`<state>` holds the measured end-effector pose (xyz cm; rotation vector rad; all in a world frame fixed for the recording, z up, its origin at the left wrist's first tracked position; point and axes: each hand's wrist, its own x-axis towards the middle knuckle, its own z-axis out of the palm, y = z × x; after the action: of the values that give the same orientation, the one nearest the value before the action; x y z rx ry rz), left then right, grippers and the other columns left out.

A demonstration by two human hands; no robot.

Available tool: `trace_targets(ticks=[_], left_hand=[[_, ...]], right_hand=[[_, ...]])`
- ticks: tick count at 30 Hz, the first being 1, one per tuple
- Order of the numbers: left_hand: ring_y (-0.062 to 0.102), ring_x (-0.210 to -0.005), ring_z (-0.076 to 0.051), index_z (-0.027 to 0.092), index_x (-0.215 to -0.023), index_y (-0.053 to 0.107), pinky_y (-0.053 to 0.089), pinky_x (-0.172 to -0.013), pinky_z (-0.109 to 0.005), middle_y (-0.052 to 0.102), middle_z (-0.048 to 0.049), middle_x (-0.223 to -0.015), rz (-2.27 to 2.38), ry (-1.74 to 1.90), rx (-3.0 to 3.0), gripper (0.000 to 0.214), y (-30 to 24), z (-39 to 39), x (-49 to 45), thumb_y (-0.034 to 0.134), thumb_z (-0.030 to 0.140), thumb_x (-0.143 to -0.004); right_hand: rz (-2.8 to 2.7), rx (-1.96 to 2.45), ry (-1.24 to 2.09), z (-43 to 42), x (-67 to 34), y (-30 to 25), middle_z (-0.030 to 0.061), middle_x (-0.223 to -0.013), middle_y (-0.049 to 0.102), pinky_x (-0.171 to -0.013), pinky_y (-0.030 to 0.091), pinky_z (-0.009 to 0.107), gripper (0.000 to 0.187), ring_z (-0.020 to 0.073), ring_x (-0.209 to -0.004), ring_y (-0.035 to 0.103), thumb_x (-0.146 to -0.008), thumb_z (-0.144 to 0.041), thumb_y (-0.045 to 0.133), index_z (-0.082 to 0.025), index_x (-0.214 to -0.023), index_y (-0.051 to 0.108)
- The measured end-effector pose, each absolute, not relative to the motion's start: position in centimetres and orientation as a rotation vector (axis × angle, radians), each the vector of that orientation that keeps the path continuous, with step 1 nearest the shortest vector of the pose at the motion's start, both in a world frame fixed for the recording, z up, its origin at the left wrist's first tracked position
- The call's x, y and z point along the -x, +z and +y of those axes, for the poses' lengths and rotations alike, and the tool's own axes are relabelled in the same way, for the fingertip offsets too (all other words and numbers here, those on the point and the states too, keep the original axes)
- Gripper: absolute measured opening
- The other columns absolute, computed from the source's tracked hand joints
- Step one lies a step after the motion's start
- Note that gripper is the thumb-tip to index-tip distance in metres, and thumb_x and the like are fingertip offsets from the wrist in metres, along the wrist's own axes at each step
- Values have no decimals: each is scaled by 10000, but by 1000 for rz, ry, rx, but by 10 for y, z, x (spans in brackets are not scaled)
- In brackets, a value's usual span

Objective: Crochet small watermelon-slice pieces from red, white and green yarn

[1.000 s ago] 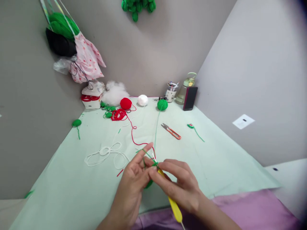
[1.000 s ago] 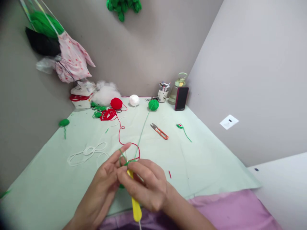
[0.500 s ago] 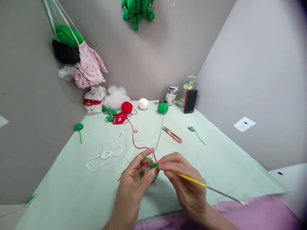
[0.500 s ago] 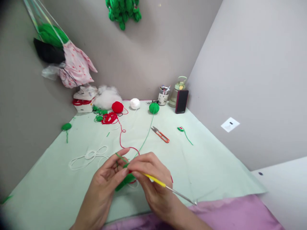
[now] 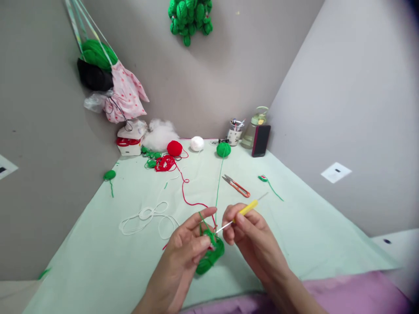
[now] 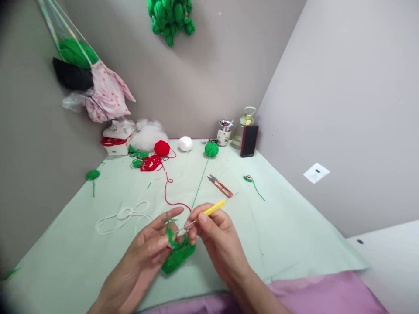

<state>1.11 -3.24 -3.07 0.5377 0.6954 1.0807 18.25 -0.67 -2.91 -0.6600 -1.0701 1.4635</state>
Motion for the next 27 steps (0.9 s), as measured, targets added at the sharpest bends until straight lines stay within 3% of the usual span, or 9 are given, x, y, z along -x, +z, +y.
trace_targets(ticks=[6,12,16,19,21,23,27], left_hand=[[650,-843,-169,315,-1180,854,539,-770,-277,662,11,-857,896,1271,-644,389,-30,-36,-21,928,316,-798],[653,-819,-179,289,-1275,813,560,-726,-284,692,-12,-882,929,1278,-648,456,-32,-34,-21,905,357,-834],[643,-778,-161,311,-1387,755,564,-695,-263,684,9,-856,945,1311,-625,616,-29,-35,-24,938,344,-800],[615,-742,-123,323,-1386,757,547,-700,-221,693,22,-839,911,1336,-572,644,-28,-35,-27,964,357,-778],[628,-766,-110,303,-1340,788,542,-754,-205,701,18,-837,817,1283,-485,620,-27,-34,-27,983,365,-755],[649,-793,-116,266,-1287,816,541,-790,-210,702,6,-835,740,1199,-418,577,-27,-33,-25,989,359,-744],[629,-743,-127,287,-1282,812,538,-702,-235,666,17,-842,812,1239,-457,513,-27,-32,-24,948,323,-789]], right_hand=[[-1393,681,1037,-12,-177,-32,93,-950,835,-738,645,320,152,219,-874,774,-1015,-334,733,-250,-1007,859],[-1499,691,882,-11,-174,-25,83,-927,827,-783,668,323,147,214,-885,783,-1031,-255,705,-245,-1024,852],[-1512,725,799,-12,-172,-30,73,-890,781,-698,670,308,152,211,-824,769,-1033,-262,697,-252,-1013,847],[-1676,761,487,-18,-174,-41,78,-960,784,-688,675,327,249,233,-848,777,-1026,-169,672,-308,-1159,831],[-1778,719,277,-22,-178,-45,95,-1058,804,-789,680,384,364,272,-950,786,-999,-112,677,-331,-1261,805],[-1739,717,275,-23,-181,-42,103,-1059,804,-789,663,377,354,260,-948,774,-1008,-98,654,-299,-1258,802],[-1511,757,602,-20,-183,-28,50,-842,753,-640,613,304,192,192,-739,712,-1053,-181,621,-243,-1041,803]])
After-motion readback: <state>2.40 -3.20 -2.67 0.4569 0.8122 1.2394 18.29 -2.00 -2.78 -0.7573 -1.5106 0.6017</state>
